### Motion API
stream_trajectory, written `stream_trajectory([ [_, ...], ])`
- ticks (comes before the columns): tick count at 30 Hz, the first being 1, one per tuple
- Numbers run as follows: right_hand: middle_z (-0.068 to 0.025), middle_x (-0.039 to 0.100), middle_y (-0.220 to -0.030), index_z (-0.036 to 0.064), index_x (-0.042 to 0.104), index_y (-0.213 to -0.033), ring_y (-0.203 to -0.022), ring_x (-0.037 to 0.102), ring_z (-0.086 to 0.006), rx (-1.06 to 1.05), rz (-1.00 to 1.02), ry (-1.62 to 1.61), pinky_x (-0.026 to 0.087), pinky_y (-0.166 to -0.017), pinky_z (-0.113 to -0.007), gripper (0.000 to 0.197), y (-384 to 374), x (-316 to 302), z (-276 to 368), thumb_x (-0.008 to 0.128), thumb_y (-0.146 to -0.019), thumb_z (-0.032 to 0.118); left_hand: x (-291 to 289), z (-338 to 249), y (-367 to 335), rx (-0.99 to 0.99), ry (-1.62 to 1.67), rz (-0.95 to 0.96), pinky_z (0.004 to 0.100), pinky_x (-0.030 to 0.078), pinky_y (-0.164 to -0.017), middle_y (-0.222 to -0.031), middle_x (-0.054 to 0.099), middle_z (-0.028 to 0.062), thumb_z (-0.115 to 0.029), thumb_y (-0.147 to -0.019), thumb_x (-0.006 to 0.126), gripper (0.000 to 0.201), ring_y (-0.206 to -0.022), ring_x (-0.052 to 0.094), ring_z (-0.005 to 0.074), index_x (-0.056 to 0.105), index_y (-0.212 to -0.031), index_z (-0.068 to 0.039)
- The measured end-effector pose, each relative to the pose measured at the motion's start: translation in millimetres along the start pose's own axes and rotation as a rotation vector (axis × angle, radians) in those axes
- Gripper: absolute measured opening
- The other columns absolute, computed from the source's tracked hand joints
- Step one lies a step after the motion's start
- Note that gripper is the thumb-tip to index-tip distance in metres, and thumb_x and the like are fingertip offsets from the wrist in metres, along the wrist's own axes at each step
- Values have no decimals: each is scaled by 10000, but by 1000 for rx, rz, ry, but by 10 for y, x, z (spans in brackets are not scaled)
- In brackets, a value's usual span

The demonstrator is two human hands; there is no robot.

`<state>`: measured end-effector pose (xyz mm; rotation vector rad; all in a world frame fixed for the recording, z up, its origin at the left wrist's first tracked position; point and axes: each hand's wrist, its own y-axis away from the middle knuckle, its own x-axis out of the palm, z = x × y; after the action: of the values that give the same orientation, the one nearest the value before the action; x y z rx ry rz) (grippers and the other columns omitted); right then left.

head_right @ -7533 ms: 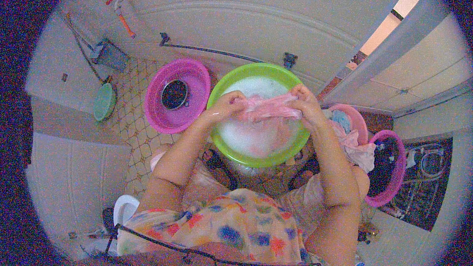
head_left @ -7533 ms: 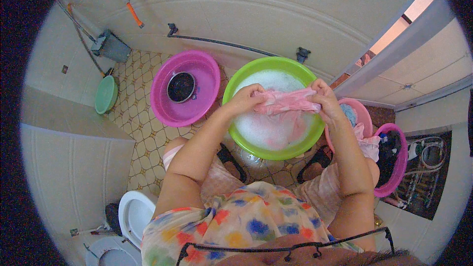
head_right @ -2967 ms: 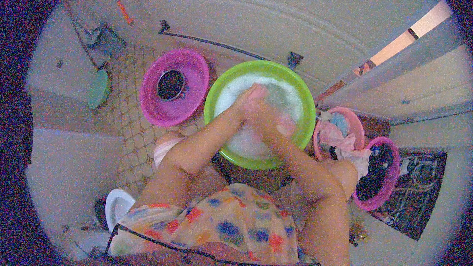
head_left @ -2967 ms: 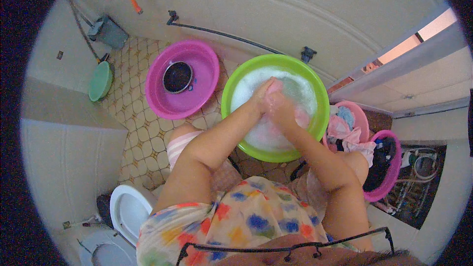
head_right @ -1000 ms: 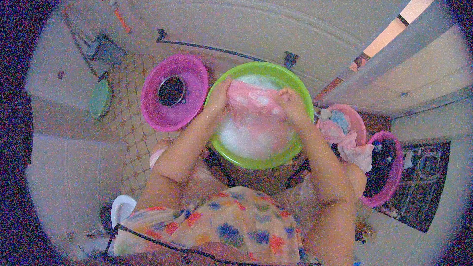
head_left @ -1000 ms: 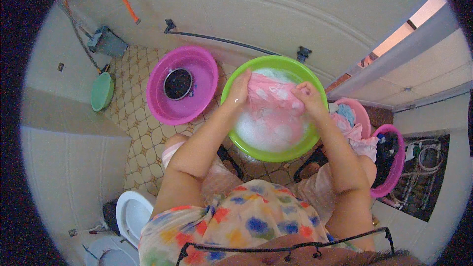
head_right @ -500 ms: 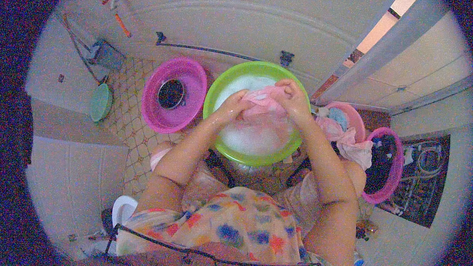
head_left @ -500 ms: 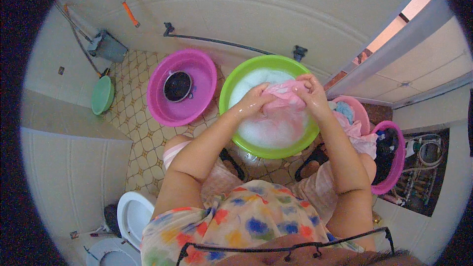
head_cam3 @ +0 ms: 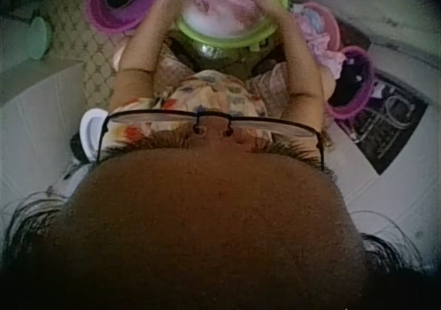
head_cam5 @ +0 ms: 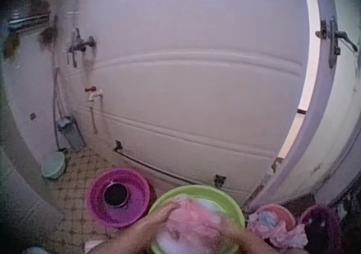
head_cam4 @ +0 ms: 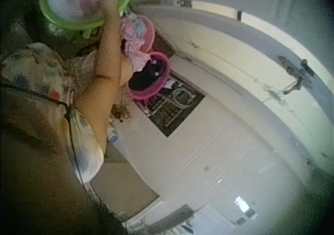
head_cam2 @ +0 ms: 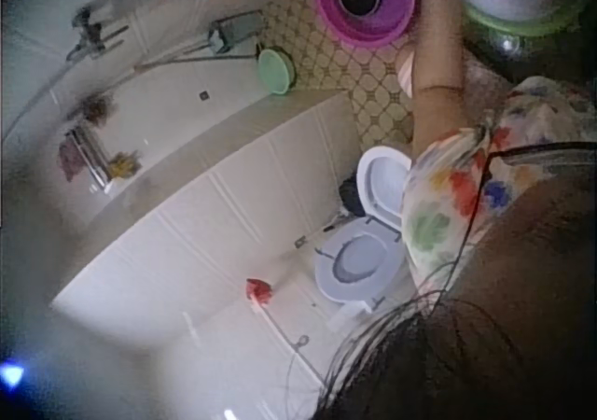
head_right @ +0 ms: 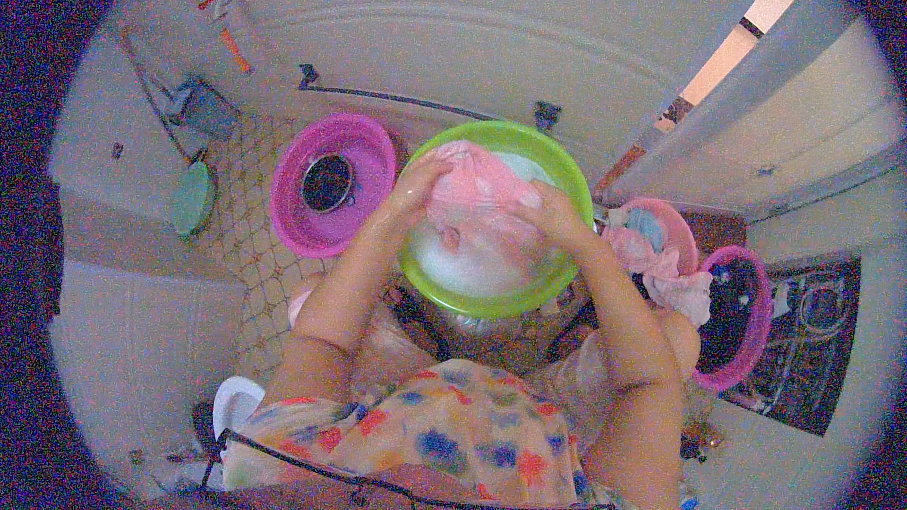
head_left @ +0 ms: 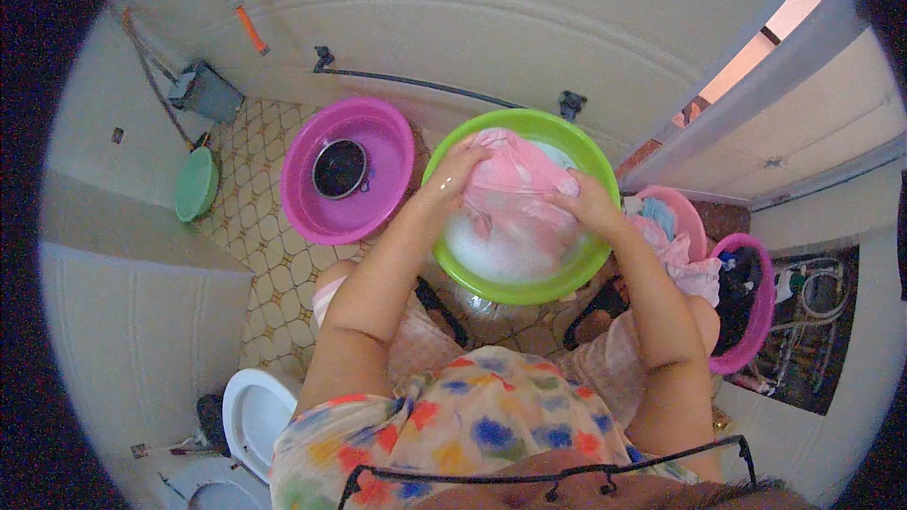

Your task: The person hand washes a pink cloth in a green basin filled with soapy water. They repeatedly rub, squeeze, and submerge the cloth to clean it.

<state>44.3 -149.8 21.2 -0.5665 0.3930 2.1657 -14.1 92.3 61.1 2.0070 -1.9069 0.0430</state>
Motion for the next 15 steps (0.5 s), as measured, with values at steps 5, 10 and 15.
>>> stream_trajectory([
  [5, -214, 524, -1147, -19, 449, -1180, -1070, 501, -348, 171, -265, -135, 375, -935, -385, 538, -171, 50, -49, 573, -810, 350, 30, 432, -186, -27, -521, -385, 366, 432, -856, -1061, 563, 155, -82, -775, 531, 367, -968, 548, 251, 525, -1141, -82],
  [10, -225, 549, -1098, 9, 514, -1136, -970, 555, -336, -92, -373, 181, 419, -845, -394, 414, -338, 477, -569, 570, -804, 251, 56, 910, -462, 187, -922, -114, 350, 419, -887, -1136, 528, 162, -114, -850, 459, 391, -1034, 514, 248, 459, -1241, -106],
  [15, -223, 539, -1114, 39, 533, -1138, -1010, 532, -366, 155, 227, 449, 410, -871, -426, 364, -401, 623, -132, 530, -789, 143, -251, 1342, -639, 18, -575, -84, 371, 446, -839, -1077, 569, 159, -70, -798, 452, 370, -934, 564, 281, 540, -1153, -127],
])
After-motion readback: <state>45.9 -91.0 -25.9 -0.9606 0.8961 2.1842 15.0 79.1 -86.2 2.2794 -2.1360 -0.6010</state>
